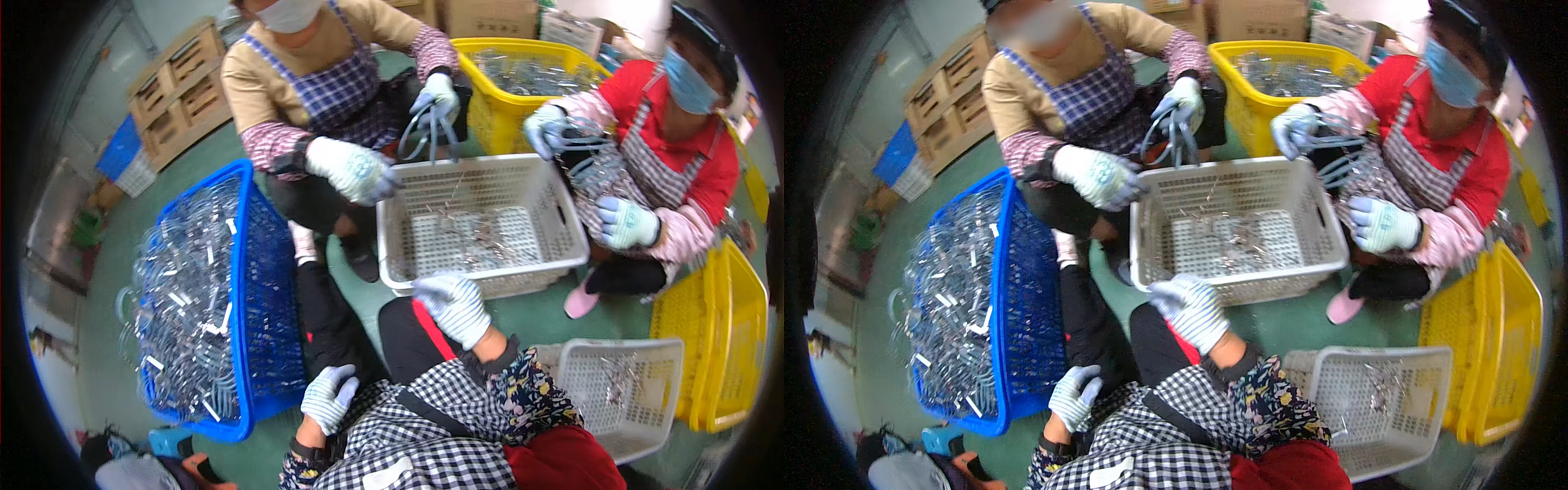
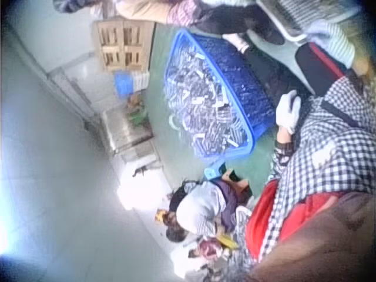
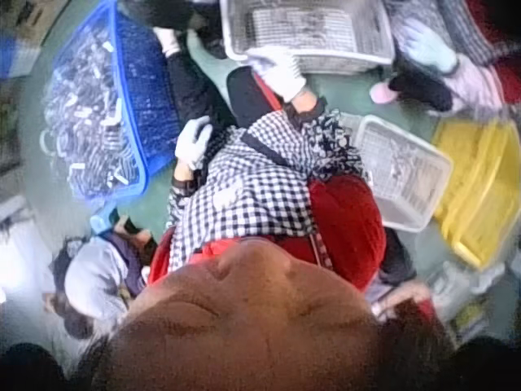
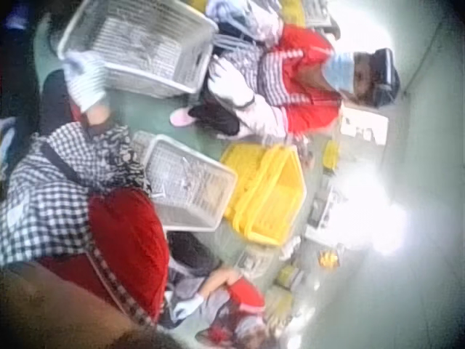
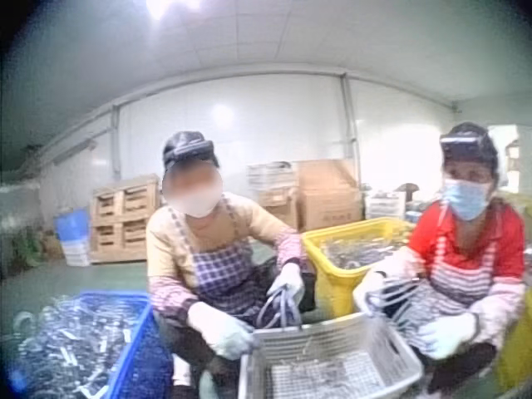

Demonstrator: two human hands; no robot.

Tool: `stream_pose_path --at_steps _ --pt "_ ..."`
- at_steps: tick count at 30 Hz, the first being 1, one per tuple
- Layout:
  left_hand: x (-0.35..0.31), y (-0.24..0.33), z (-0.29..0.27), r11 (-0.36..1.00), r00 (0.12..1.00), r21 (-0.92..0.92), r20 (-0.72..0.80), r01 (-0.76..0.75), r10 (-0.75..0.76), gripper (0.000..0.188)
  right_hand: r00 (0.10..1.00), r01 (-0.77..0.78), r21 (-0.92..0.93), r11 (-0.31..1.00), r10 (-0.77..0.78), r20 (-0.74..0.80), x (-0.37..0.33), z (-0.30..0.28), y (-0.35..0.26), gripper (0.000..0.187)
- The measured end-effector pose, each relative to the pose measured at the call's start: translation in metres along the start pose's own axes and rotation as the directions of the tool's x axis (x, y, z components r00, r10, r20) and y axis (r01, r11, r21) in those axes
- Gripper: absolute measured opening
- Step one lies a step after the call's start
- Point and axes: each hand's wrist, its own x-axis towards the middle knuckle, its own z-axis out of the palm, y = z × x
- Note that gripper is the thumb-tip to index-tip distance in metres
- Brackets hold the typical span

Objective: Assembling metal wire coils into mounting brackets and placing them into baskets.

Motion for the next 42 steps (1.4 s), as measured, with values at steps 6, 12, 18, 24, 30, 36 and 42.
stream_pose_path --at_steps 6,12,18,24,30,36,42 --pt "-0.033 -0.013 -0.034 0.959 0.989 0.257 0.055 0.118 -0.136 0.031 0.775 -0.425 -0.37 0.826 0.543 0.322 -0.026 0.021 0.126 0.025" --pt "-0.149 -0.025 -0.01 0.783 0.787 0.1 -0.164 0.613 -0.595 0.033 0.911 0.058 -0.616 0.785 0.211 0.354 -0.053 0.03 0.197 0.034" --pt "-0.252 -0.049 -0.056 0.484 0.511 0.165 -0.308 0.859 -0.802 0.047 0.856 0.115 -0.742 0.661 0.313 0.412 -0.04 0.017 0.228 0.047" --pt "-0.382 -0.144 -0.168 -0.031 -0.059 -0.057 -0.595 0.998 -0.801 0.055 0.825 0.09 -0.721 0.687 0.355 0.441 -0.003 0.044 0.214 0.043" --pt "-0.462 -0.171 -0.297 0.013 -0.593 -0.633 -0.731 0.774 -0.337 0.042 0.824 0.107 -0.699 0.707 0.33 0.46 0.013 0.074 0.147 0.043" --pt "-0.47 -0.231 -0.252 -0.249 -0.056 0.065 -0.891 0.966 -0.45 0.03 0.821 0.136 -0.679 0.722 0.301 0.485 0.025 0.091 0.125 0.042" --pt "-0.484 -0.288 -0.197 -0.412 0.023 0.391 -0.748 0.824 -0.663 0.04 0.816 0.158 -0.648 0.745 0.271 0.511 0.032 0.105 0.122 0.042"
